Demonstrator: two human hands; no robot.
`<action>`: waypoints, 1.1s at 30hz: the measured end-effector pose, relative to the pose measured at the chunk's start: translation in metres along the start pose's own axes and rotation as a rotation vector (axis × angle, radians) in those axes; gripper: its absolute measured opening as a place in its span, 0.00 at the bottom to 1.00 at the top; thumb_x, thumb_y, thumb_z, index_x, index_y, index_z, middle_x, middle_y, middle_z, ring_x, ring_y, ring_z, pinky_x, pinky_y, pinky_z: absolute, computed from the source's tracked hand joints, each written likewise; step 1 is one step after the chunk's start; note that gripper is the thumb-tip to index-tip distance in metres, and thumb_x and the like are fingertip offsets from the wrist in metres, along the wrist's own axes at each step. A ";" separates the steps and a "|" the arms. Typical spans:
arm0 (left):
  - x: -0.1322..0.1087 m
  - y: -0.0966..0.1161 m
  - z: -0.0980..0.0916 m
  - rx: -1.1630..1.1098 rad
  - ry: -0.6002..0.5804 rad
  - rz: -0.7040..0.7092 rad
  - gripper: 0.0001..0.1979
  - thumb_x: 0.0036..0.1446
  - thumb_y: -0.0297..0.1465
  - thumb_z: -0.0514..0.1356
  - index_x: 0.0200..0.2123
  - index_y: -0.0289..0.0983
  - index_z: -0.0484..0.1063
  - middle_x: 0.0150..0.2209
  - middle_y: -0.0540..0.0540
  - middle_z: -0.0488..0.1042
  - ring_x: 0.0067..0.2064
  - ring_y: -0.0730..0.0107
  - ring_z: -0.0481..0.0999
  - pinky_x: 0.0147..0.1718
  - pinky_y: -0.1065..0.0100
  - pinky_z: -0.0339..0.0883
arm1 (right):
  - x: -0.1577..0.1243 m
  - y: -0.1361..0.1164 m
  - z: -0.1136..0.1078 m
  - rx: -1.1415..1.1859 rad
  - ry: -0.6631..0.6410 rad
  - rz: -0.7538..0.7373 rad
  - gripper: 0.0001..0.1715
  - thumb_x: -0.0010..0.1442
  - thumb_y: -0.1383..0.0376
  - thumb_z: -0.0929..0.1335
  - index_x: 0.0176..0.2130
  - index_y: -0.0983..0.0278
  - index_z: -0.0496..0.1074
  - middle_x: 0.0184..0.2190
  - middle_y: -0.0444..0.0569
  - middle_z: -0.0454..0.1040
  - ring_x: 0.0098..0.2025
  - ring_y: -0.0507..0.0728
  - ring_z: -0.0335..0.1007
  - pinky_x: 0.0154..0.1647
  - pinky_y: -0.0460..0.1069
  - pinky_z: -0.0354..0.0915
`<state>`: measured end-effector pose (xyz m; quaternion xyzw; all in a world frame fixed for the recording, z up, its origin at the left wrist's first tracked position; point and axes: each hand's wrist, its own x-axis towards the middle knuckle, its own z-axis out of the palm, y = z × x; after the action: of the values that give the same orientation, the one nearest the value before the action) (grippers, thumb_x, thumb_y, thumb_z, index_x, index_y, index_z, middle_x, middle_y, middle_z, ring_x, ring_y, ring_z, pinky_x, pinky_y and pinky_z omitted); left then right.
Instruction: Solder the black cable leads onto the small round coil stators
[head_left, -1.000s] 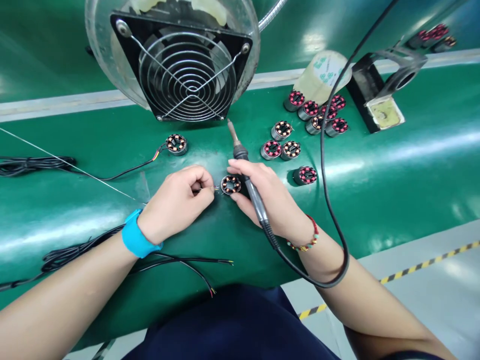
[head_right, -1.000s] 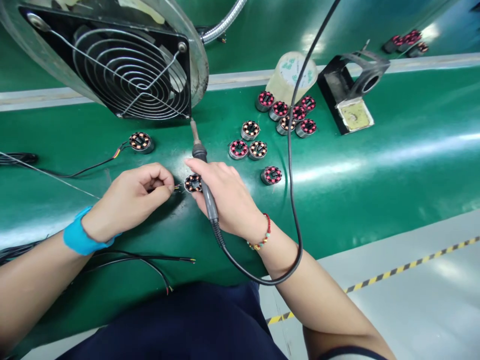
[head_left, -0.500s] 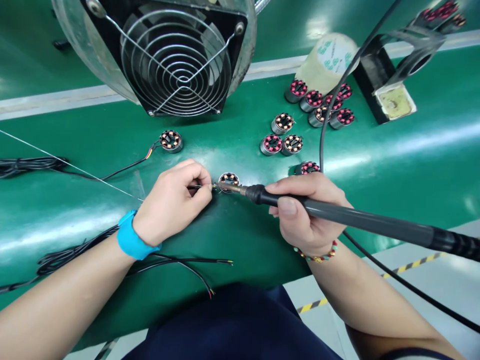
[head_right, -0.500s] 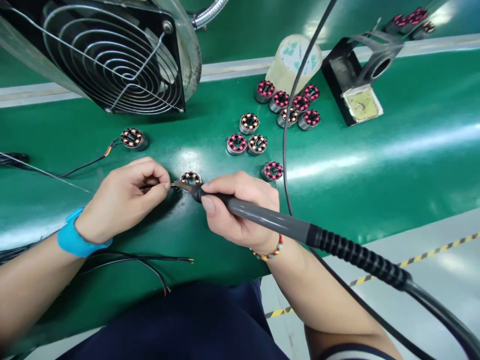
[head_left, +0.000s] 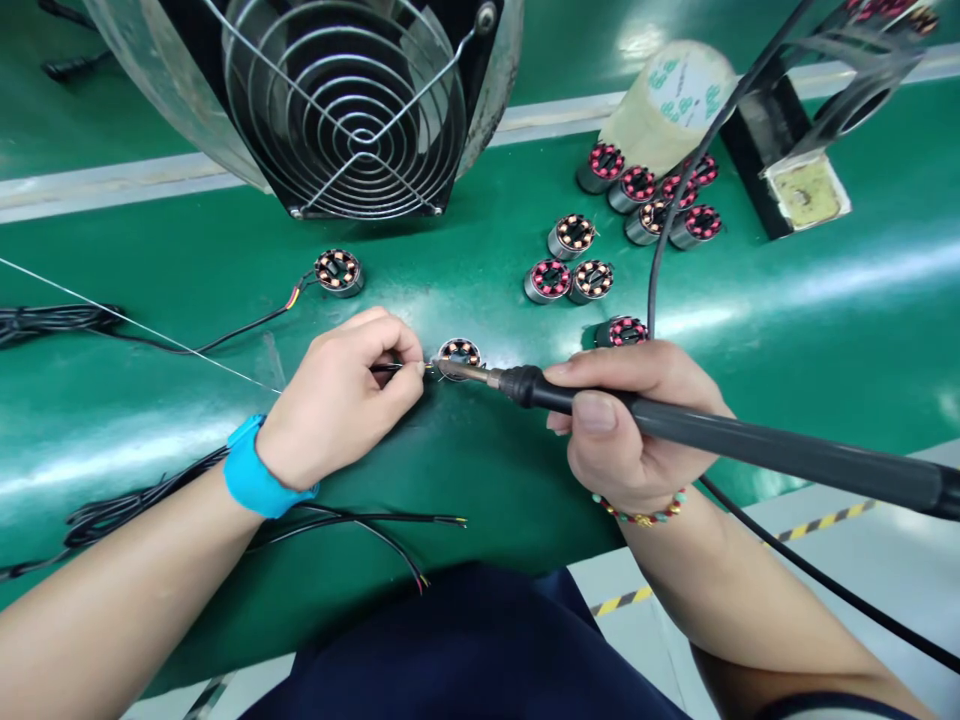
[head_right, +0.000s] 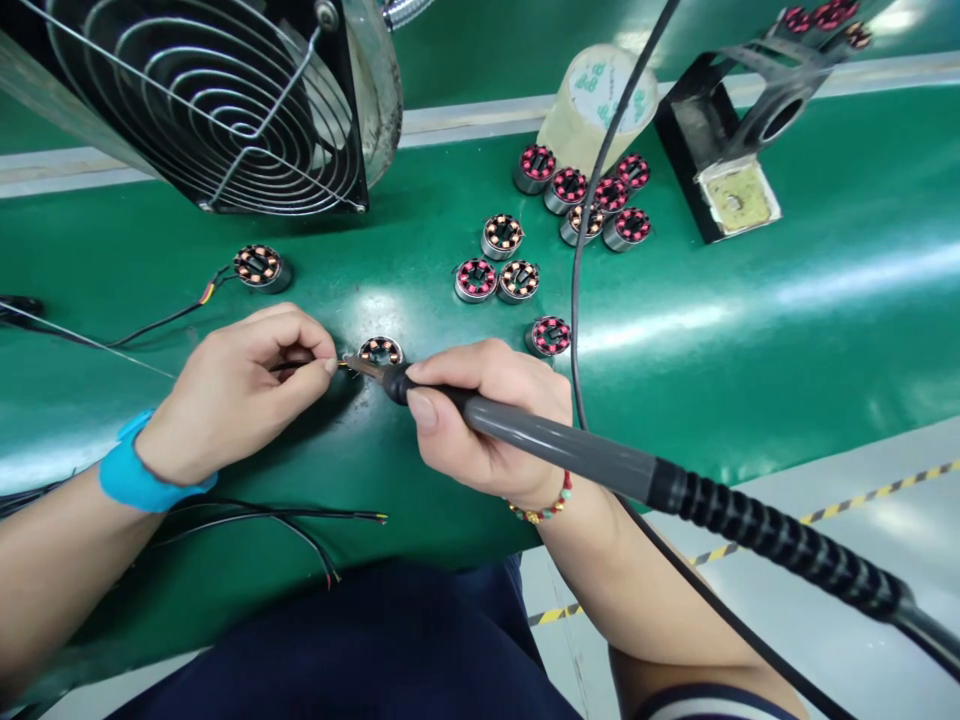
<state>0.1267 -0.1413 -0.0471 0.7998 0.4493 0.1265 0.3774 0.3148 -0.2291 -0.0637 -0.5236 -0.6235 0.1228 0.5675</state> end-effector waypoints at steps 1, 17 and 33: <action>0.000 0.000 0.000 0.002 0.004 0.003 0.05 0.52 0.27 0.55 0.25 0.37 0.67 0.28 0.51 0.67 0.28 0.75 0.65 0.28 0.71 0.59 | 0.000 0.000 -0.001 0.001 -0.008 -0.002 0.06 0.62 0.60 0.67 0.39 0.55 0.75 0.28 0.42 0.78 0.23 0.51 0.74 0.23 0.47 0.72; 0.001 0.000 0.000 0.025 0.009 0.023 0.05 0.52 0.27 0.54 0.26 0.37 0.67 0.28 0.51 0.67 0.28 0.74 0.65 0.28 0.71 0.59 | 0.003 0.004 0.007 0.037 -0.129 0.119 0.15 0.63 0.60 0.67 0.51 0.53 0.70 0.44 0.44 0.79 0.42 0.57 0.78 0.44 0.55 0.77; 0.000 -0.001 -0.002 -0.155 -0.016 -0.043 0.04 0.52 0.28 0.56 0.26 0.36 0.69 0.26 0.52 0.68 0.26 0.77 0.64 0.26 0.72 0.58 | 0.005 0.003 0.033 -0.124 -0.331 0.083 0.16 0.60 0.71 0.65 0.47 0.56 0.68 0.36 0.45 0.77 0.43 0.58 0.69 0.47 0.55 0.65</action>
<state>0.1249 -0.1401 -0.0468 0.7594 0.4522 0.1467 0.4443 0.2900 -0.2093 -0.0733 -0.5558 -0.6924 0.1919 0.4181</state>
